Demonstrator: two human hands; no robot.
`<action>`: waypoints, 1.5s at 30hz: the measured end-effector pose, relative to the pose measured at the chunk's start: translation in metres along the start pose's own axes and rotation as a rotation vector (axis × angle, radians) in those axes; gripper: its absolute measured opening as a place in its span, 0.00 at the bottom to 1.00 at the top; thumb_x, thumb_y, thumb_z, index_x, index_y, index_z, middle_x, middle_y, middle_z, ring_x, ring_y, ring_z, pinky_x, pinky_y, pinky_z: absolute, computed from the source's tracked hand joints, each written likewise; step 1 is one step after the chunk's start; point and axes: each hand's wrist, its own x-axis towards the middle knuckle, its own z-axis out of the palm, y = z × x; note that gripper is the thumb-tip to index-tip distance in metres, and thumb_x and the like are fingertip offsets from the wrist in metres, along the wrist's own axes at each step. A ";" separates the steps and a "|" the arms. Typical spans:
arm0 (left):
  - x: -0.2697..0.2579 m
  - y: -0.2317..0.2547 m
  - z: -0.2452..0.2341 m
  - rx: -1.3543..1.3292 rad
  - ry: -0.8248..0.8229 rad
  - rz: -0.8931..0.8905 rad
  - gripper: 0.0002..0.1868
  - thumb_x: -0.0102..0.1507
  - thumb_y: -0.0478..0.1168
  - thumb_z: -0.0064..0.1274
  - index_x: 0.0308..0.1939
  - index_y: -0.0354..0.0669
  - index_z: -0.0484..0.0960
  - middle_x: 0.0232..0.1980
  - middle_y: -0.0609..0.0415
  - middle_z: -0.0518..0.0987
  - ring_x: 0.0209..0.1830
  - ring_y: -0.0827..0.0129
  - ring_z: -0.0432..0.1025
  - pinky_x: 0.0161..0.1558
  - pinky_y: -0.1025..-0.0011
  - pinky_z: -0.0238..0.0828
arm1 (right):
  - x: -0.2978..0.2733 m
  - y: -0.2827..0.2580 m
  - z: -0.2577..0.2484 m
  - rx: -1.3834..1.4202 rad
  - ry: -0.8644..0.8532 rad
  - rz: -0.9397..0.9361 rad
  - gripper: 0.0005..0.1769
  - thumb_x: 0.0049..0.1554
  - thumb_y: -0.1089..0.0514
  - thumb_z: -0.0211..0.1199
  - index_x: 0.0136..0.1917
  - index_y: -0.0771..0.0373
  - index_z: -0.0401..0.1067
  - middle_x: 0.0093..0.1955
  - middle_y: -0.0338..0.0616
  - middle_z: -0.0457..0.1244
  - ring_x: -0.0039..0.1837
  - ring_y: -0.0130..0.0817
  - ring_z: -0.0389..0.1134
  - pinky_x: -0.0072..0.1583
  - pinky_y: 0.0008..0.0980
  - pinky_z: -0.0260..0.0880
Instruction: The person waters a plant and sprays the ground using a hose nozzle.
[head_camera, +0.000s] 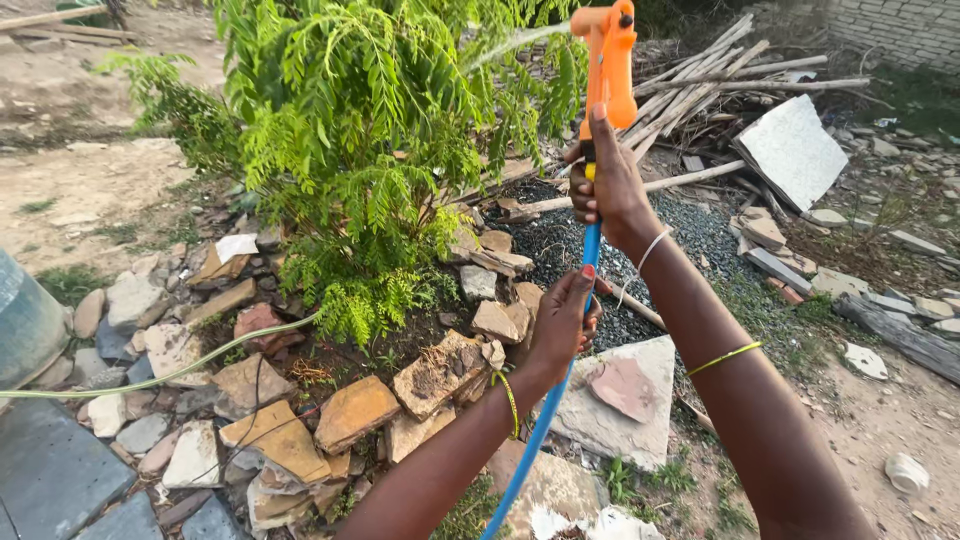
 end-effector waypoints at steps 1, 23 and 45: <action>0.001 -0.001 -0.001 0.002 -0.002 0.002 0.20 0.71 0.58 0.43 0.42 0.47 0.77 0.20 0.66 0.63 0.11 0.86 0.51 0.14 0.80 0.44 | -0.001 0.000 0.001 0.001 0.000 -0.003 0.37 0.57 0.21 0.51 0.44 0.60 0.65 0.23 0.26 0.47 0.21 0.17 0.46 0.23 0.23 0.46; 0.026 0.127 -0.078 0.623 -0.032 0.591 0.25 0.76 0.56 0.35 0.33 0.43 0.73 0.22 0.63 0.65 0.20 0.81 0.58 0.24 0.72 0.52 | 0.012 -0.041 0.120 -0.018 0.074 -0.672 0.38 0.63 0.22 0.51 0.49 0.62 0.65 0.28 0.32 0.51 0.27 0.21 0.51 0.29 0.27 0.49; 0.008 0.203 -0.198 0.572 0.027 0.577 0.26 0.76 0.56 0.32 0.37 0.41 0.72 0.23 0.63 0.60 0.22 0.80 0.54 0.25 0.74 0.48 | 0.071 -0.012 0.267 -0.109 0.019 -0.675 0.37 0.63 0.23 0.51 0.49 0.61 0.66 0.28 0.32 0.53 0.27 0.19 0.55 0.29 0.25 0.53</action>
